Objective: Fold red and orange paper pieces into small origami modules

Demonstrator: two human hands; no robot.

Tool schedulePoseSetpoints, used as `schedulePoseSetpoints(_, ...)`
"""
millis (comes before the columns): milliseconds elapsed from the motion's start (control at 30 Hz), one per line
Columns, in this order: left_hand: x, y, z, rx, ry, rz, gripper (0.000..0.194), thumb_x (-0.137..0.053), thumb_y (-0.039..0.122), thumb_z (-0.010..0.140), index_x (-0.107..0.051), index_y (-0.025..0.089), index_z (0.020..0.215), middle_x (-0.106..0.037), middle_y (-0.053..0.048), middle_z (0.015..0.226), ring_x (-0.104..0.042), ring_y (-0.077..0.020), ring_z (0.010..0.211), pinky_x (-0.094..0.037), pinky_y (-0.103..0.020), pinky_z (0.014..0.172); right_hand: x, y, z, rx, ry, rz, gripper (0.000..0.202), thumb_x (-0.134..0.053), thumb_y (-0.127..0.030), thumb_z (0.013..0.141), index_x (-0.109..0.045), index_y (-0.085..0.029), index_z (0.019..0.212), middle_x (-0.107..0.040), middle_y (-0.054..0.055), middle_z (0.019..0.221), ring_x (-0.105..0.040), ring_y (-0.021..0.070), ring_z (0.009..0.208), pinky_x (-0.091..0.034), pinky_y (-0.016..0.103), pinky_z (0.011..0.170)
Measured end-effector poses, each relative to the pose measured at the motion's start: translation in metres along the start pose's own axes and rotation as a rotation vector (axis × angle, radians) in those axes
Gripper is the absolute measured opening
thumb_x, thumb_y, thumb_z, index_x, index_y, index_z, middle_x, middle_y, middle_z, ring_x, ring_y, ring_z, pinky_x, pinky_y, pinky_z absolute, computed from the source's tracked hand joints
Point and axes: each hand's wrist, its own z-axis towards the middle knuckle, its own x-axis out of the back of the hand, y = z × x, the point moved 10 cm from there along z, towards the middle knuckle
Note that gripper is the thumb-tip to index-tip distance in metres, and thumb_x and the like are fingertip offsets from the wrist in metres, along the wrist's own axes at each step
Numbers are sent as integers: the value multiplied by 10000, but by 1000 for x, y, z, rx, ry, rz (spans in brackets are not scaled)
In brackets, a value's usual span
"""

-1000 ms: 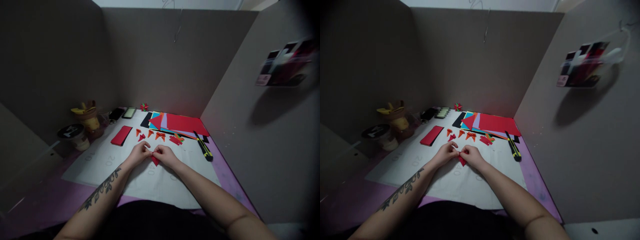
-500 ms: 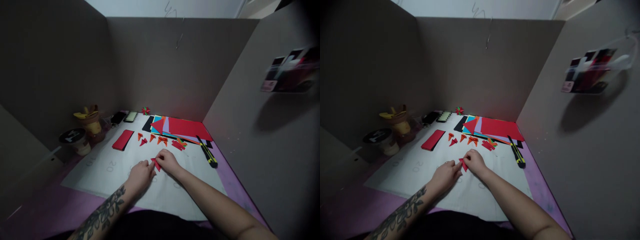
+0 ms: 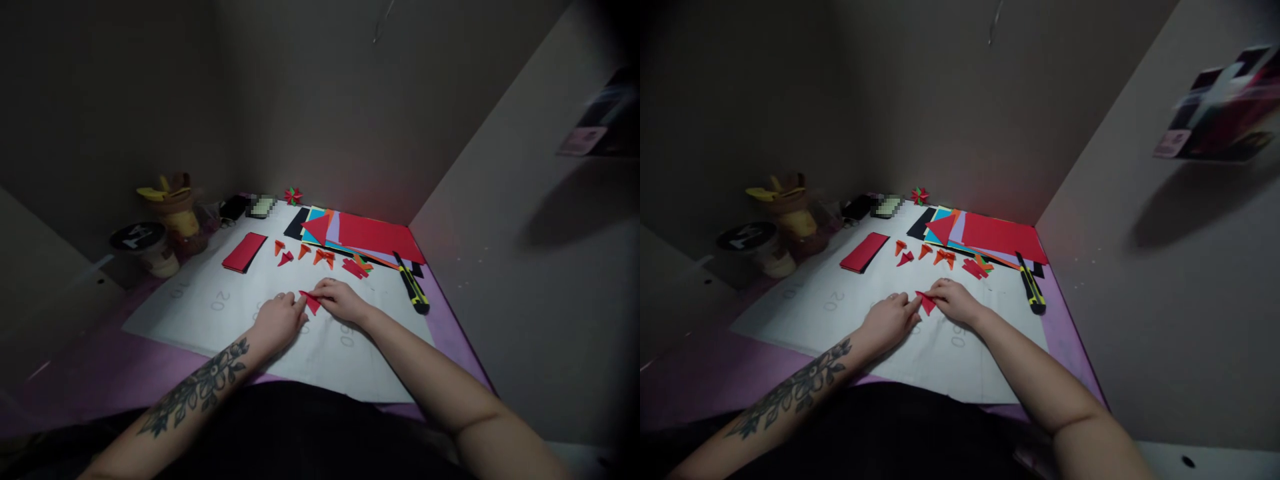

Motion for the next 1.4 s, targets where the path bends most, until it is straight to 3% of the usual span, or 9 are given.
schedulePoseSetpoints(167, 3, 1, 1, -15, 36, 11, 328, -419, 362, 900, -506, 212, 1178, -564, -91, 958, -525, -241, 886, -423, -325, 672, 1, -1, -2, 31, -23, 11, 294, -518, -64, 801, -693, -196, 996, -637, 68, 921, -604, 159, 861, -500, 293, 794)
schedulePoseSetpoints(433, 7, 18, 3, -222, 89, -18, 216, -406, 271, 916, -583, 155, 961, -605, -95, 944, -516, -216, 860, -416, -332, 721, -1, -5, -2, 75, -31, -24, 226, -520, -93, 818, -696, -177, 933, -653, 80, 914, -608, 168, 860, -506, 304, 796)
schedulePoseSetpoints(900, 6, 21, 3, -224, 127, 22, 217, -401, 224, 912, -582, 166, 1017, -614, -89, 933, -522, -224, 841, -409, -342, 683, 0, -10, -4, 80, -1, -11, 195, -534, -114, 819, -697, -181, 901, -662, 79, 881, -601, 171, 840, -507, 310, 775)
schedulePoseSetpoints(1000, 7, 21, 3, -222, 118, 14, 219, -398, 228, 913, -584, 167, 1010, -610, -87, 937, -520, -223, 841, -410, -343, 689, 2, -7, -3, 27, 17, 33, 203, -534, -89, 802, -690, -185, 890, -668, 64, 859, -605, 166, 840, -499, 309, 791)
schedulePoseSetpoints(1200, 6, 19, 3, -202, 91, 9, 226, -398, 244, 910, -591, 165, 995, -608, -97, 931, -519, -227, 853, -415, -351, 700, -1, 23, 3, -255, 58, 123, 323, -473, -7, 784, -705, -172, 939, -676, 51, 876, -626, 144, 825, -494, 278, 788)
schedulePoseSetpoints(1400, 7, 18, 0, -174, 99, 26, 246, -390, 261, 914, -576, 176, 1051, -608, -105, 993, -513, -241, 886, -421, -364, 709, -10, 19, 7, -233, -27, 83, 321, -516, -35, 796, -720, -196, 984, -628, 45, 834, -600, 142, 790, -482, 260, 753)
